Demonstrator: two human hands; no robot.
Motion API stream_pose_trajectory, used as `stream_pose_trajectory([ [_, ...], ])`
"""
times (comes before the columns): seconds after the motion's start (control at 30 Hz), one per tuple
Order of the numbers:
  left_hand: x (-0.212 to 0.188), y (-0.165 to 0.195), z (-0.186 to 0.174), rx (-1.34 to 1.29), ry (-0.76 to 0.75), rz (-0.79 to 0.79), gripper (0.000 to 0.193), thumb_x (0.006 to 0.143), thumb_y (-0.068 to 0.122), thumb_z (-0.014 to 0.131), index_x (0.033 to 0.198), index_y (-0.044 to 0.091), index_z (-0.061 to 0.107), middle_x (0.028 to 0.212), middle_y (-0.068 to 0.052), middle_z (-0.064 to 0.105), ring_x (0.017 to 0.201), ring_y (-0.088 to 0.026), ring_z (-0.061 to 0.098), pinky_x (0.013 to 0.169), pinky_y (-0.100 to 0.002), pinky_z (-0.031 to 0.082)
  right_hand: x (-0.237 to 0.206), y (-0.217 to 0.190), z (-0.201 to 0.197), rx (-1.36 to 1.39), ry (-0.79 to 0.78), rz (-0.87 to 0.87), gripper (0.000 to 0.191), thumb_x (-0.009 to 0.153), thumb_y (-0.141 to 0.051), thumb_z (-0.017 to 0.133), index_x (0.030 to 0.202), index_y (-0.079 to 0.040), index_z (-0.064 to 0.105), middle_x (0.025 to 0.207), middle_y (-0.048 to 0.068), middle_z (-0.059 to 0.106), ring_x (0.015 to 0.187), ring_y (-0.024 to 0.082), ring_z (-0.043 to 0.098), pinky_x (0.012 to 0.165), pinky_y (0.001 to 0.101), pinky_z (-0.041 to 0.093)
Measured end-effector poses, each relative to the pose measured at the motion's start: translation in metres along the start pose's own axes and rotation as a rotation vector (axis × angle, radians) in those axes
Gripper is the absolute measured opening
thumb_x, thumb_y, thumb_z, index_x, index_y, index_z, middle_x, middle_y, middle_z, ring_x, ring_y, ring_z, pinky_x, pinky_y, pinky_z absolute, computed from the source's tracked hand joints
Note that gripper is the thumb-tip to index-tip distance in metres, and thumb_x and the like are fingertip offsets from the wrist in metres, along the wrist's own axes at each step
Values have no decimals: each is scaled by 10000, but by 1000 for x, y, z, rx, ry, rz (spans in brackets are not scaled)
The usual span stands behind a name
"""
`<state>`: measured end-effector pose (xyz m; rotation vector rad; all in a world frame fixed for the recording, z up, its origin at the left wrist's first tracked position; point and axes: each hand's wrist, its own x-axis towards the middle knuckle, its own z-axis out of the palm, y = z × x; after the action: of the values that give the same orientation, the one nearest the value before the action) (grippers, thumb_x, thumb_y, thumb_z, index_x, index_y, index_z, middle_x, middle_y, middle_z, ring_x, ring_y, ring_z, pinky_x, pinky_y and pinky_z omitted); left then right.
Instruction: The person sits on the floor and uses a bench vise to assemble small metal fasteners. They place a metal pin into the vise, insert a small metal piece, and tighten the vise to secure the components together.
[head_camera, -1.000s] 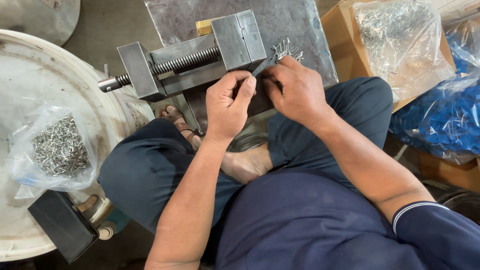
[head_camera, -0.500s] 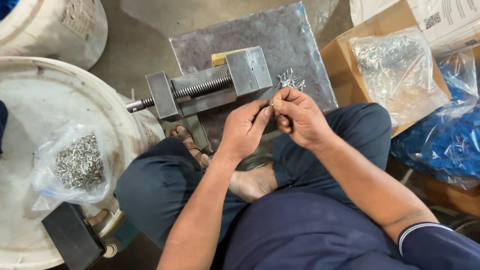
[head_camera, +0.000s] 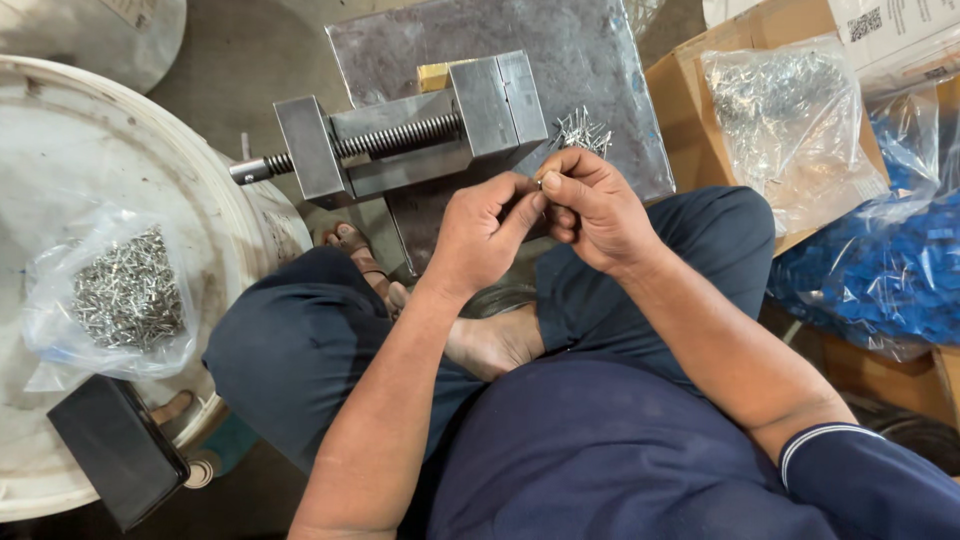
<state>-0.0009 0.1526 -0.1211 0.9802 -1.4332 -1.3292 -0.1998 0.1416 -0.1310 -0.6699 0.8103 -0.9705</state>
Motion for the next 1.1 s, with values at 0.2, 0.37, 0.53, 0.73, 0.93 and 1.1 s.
stream_pose_trajectory([
  [0.2,2,2,0,101,19,68,120,1008,152,674,1016,32,674,848,-98,721,745,-185,688,693,-310,541,0,-3,4,-52,13,-28,116,1023,-148,709,1060,-63,639,872,3,645,663,55,537,558,226,450],
  [0.37,5,4,-3,293,-8,136,121,990,157,682,971,42,649,828,-147,674,769,-325,661,664,-389,498,-1,-24,4,-546,-2,-162,158,976,-111,718,1119,-57,681,916,16,699,718,59,571,622,212,465],
  [0.53,6,3,-3,267,-21,62,128,974,174,680,1018,54,693,825,-139,686,741,-287,670,654,-370,507,-1,-52,13,-1160,-107,-443,100,952,-77,745,1024,-14,715,923,32,713,786,96,667,702,242,532],
  [0.73,10,-3,-3,45,79,-33,293,973,249,716,1129,4,675,863,-80,728,760,-117,655,695,-282,540,19,-71,39,-1257,10,-704,63,978,-51,729,1031,-23,707,948,71,705,831,134,681,746,275,540],
  [0.93,12,-9,-7,-38,41,-141,301,947,222,725,1131,-12,682,830,-42,707,717,-85,610,674,-266,536,59,-89,56,-1320,-50,-817,65,1035,-52,734,1063,-3,701,973,87,669,818,169,665,719,294,536],
  [1.1,14,-9,-9,-42,30,-148,311,950,219,723,1151,-16,689,834,-42,711,736,-86,620,693,-264,541,72,-95,62,-1384,-92,-767,80,1035,-61,746,1074,-8,701,968,87,654,811,172,668,718,294,542],
])
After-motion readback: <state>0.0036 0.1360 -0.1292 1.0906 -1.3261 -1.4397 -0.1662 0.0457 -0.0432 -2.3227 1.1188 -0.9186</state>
